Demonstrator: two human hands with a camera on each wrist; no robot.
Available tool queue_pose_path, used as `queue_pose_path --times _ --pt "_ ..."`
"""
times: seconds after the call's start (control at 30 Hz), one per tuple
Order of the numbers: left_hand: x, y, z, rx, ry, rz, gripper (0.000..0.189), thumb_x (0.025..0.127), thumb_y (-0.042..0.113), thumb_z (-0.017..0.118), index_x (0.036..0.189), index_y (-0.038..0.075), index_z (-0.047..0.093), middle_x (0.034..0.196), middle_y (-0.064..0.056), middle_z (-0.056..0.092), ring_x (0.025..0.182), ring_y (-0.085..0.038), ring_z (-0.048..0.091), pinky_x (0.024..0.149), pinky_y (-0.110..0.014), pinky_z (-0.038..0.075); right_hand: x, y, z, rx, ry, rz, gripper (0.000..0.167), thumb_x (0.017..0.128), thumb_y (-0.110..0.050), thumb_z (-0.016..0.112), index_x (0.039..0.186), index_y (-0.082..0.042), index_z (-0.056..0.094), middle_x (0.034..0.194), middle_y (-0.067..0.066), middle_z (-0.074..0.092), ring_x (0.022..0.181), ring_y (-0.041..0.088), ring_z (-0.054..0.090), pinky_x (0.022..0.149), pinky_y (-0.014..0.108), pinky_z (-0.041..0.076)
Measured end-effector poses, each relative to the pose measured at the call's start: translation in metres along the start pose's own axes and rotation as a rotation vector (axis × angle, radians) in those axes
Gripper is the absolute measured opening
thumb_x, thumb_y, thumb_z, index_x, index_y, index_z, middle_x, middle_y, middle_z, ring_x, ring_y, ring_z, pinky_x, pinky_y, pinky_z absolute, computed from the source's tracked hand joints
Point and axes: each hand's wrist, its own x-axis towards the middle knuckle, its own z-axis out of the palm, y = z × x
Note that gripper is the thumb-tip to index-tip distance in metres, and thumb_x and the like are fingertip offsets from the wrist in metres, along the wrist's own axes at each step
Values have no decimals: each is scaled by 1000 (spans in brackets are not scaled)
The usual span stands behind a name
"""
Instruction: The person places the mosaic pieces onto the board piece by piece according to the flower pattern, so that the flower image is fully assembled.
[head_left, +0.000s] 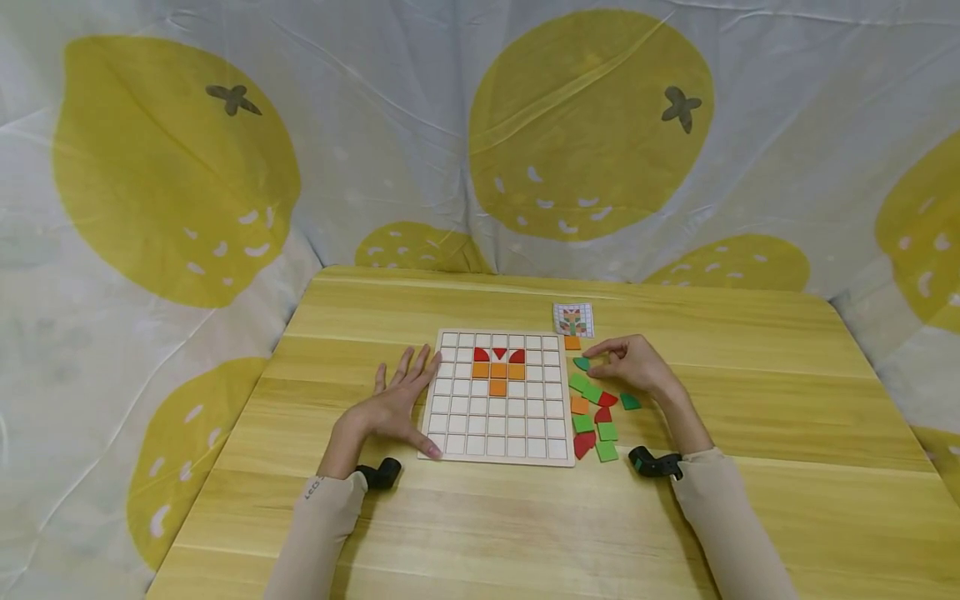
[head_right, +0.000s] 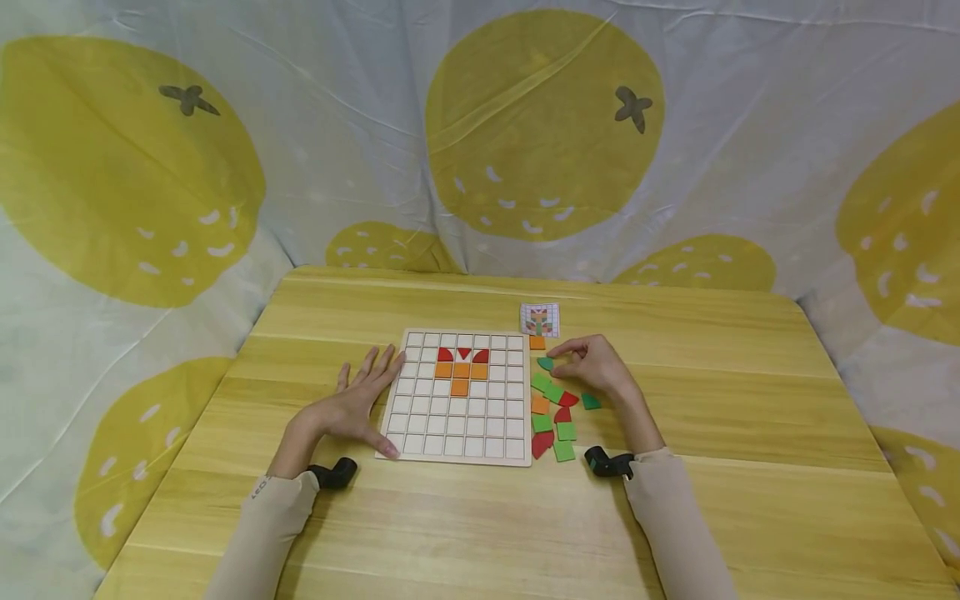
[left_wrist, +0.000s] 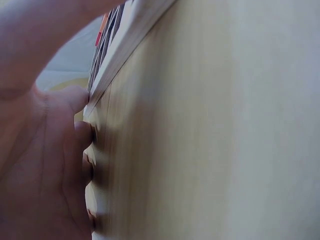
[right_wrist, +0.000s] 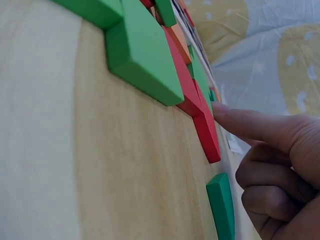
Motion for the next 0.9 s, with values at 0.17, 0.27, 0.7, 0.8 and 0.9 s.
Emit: queue_pose_path --times 0.17,0.27,0.7,0.8,0.9 --pt "1 -1 1 6 -2 0 155 59 59 96 167 12 -6 173 -17 -20 158 -44 -22 118 -76 -16 0 2 2 -8 21 -8 30 89 -13 82 115 -1 77 58 -7 31 54 10 27 58 26 32" --pt "1 0 1 2 -5 -4 155 59 57 97 167 12 -5 173 -17 -20 158 -43 -23 118 -76 -17 -1 0 3 -13 44 -15 28 89 -15 82 115 -3 77 58 -6 31 54 11 28 57 26 32" --pt "1 0 2 -4 -2 -5 154 60 55 97 167 11 -6 173 -17 -19 158 -43 -23 118 -76 -17 -4 -12 10 4 45 -23 26 94 -16 77 117 -5 76 58 -5 32 51 11 28 50 25 31" --pt "2 -1 2 -6 0 -5 155 60 55 97 167 11 -6 173 -18 -19 158 -44 -22 118 -76 -16 -4 -9 8 -42 68 -14 25 95 -15 76 118 -5 76 59 -5 30 52 11 27 52 26 31" --pt "2 -2 2 -1 2 -7 155 60 54 97 167 12 -6 173 -18 -19 158 -44 -22 118 -77 -16 -4 -7 4 -69 56 -3 27 95 -15 75 120 -5 76 59 -5 30 53 11 27 54 27 32"
